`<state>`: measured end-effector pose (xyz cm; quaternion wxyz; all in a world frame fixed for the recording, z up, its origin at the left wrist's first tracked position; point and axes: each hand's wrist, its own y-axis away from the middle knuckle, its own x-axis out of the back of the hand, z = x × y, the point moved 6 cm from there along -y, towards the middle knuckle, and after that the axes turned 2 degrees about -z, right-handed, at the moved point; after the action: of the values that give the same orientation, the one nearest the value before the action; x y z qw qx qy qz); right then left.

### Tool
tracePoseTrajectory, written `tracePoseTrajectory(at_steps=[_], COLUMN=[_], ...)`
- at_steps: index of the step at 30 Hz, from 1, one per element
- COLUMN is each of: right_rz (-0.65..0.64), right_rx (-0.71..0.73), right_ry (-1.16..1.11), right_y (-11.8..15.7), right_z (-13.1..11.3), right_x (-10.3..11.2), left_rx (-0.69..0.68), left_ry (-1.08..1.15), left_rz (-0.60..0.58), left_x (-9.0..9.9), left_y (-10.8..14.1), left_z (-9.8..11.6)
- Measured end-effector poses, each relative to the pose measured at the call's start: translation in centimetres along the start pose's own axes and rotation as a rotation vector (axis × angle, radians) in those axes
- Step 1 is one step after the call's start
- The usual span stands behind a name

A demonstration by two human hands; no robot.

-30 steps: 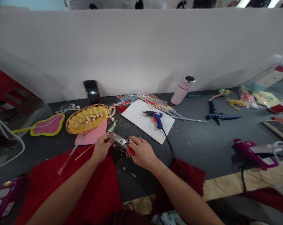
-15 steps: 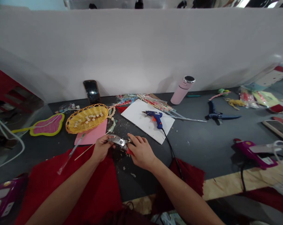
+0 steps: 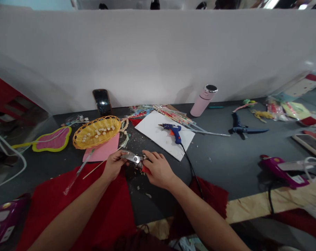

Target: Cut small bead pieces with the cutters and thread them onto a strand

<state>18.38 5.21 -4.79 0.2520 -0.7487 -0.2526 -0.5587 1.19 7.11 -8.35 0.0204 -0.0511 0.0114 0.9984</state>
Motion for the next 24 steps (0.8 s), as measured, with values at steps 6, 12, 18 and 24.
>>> tracePoseTrajectory(at_steps=[6,12,18,24], right_rz=[-0.014,-0.010,0.012,0.008], right_rx=[-0.001,-0.001,0.002,0.000], right_ry=[-0.013,0.005,-0.007,-0.030], right_y=[-0.1,-0.1,-0.2,-0.2], right_z=[0.0,0.0,-0.2,-0.1], right_x=[0.1,0.1,-0.2,-0.8], left_rx=[-0.011,-0.011,-0.010,-0.011], left_ry=[-0.006,-0.016,-0.063,-0.063], left_rz=[-0.025,-0.018,-0.017,-0.002], left_x=[-0.1,-0.2,-0.1,0.0], left_y=[0.0,0.0,0.1,0.0], left_z=[0.0,0.0,0.1,-0.3])
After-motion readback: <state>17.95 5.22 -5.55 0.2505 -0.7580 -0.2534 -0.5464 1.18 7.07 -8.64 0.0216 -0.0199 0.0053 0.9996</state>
